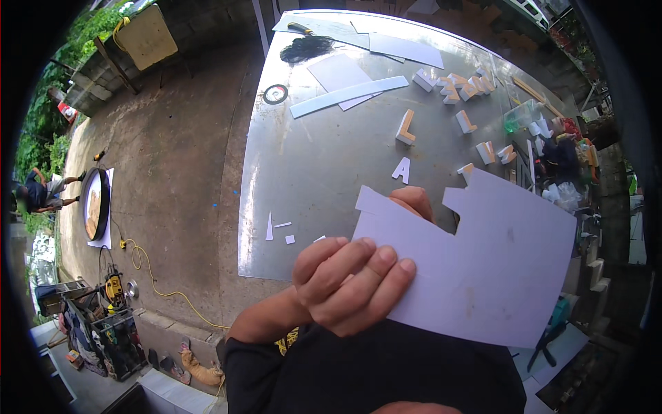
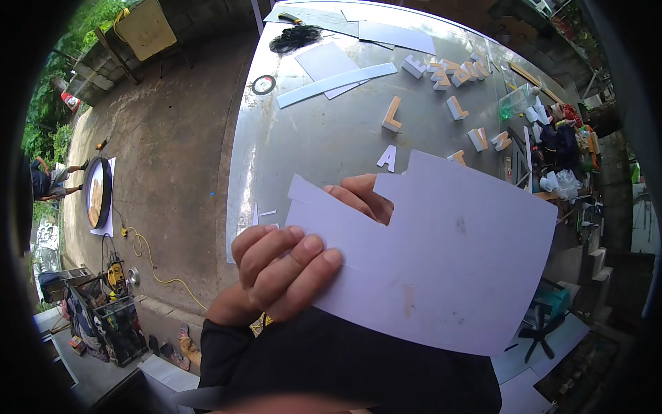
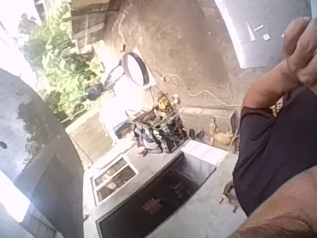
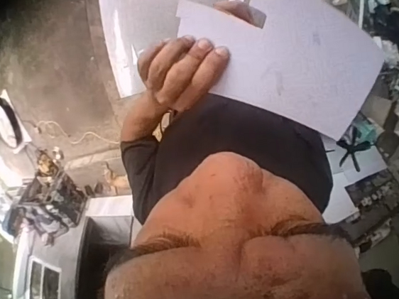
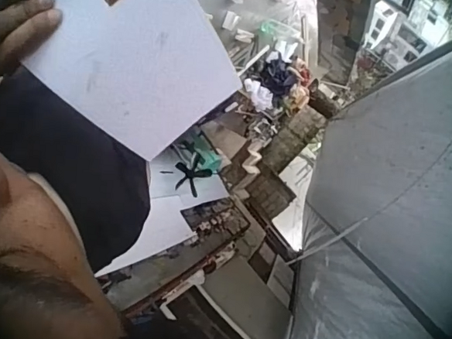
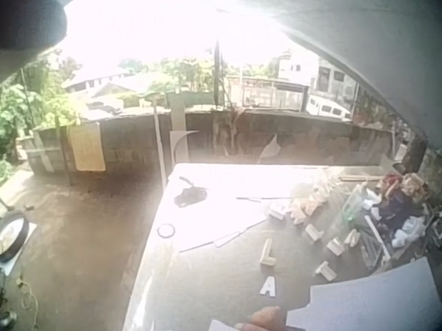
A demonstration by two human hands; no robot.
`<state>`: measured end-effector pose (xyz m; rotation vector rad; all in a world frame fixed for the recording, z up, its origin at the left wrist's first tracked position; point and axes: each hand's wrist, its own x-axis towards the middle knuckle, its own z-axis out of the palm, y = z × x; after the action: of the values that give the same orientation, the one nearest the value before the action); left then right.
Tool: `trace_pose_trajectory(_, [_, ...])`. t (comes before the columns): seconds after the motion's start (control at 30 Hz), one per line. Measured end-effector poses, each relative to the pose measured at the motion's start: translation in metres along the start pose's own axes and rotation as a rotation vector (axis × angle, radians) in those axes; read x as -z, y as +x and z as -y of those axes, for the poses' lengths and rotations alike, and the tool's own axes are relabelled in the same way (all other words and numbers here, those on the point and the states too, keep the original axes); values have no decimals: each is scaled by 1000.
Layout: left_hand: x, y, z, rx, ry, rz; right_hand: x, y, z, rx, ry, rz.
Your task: Cutting out sign letters from a foam or plastic board using a utility knife.
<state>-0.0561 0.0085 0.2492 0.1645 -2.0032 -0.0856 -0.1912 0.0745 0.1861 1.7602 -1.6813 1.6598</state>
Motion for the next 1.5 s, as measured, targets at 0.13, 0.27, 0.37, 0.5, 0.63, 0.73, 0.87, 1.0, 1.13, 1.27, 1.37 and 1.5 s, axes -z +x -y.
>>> trace_pose_trajectory(0.13, [-28, -4, 33, 252, -183, 22, 17, -14, -10, -386, 88, 155])
trace_pose_trajectory(0.27, [-41, -37, 43, 772, -563, -62, 34, 35, 10, -186, -478, 510])
trace_pose_trajectory(0.37, [-33, -47, 31, 985, -844, -184, 46, 52, 36, -199, -545, 646])
trace_pose_trajectory(0.5, [-10, -31, 20, 1180, -971, -291, 59, 71, 60, -86, -629, 750])
trace_pose_trajectory(0.63, [2, -25, 14, 1165, -979, -335, 65, 76, 69, -29, -644, 773])
trace_pose_trajectory(0.73, [6, -23, 11, 1160, -948, -343, 66, 77, 70, 66, -681, 737])
trace_pose_trajectory(0.87, [5, -24, 9, 1113, -920, -356, 64, 77, 71, 80, -713, 750])
trace_pose_trajectory(1.0, [4, -25, 9, 1129, -919, -386, 60, 74, 68, 93, -725, 737])
trace_pose_trajectory(1.13, [5, -27, 12, 1125, -915, -388, 56, 77, 64, 72, -672, 755])
trace_pose_trajectory(1.27, [6, -27, 13, 1134, -908, -404, 56, 81, 65, 42, -627, 792])
trace_pose_trajectory(1.37, [8, -26, 12, 1139, -917, -399, 55, 81, 65, 47, -628, 794])
trace_pose_trajectory(1.5, [8, -27, 12, 1113, -918, -404, 53, 80, 69, 53, -669, 793])
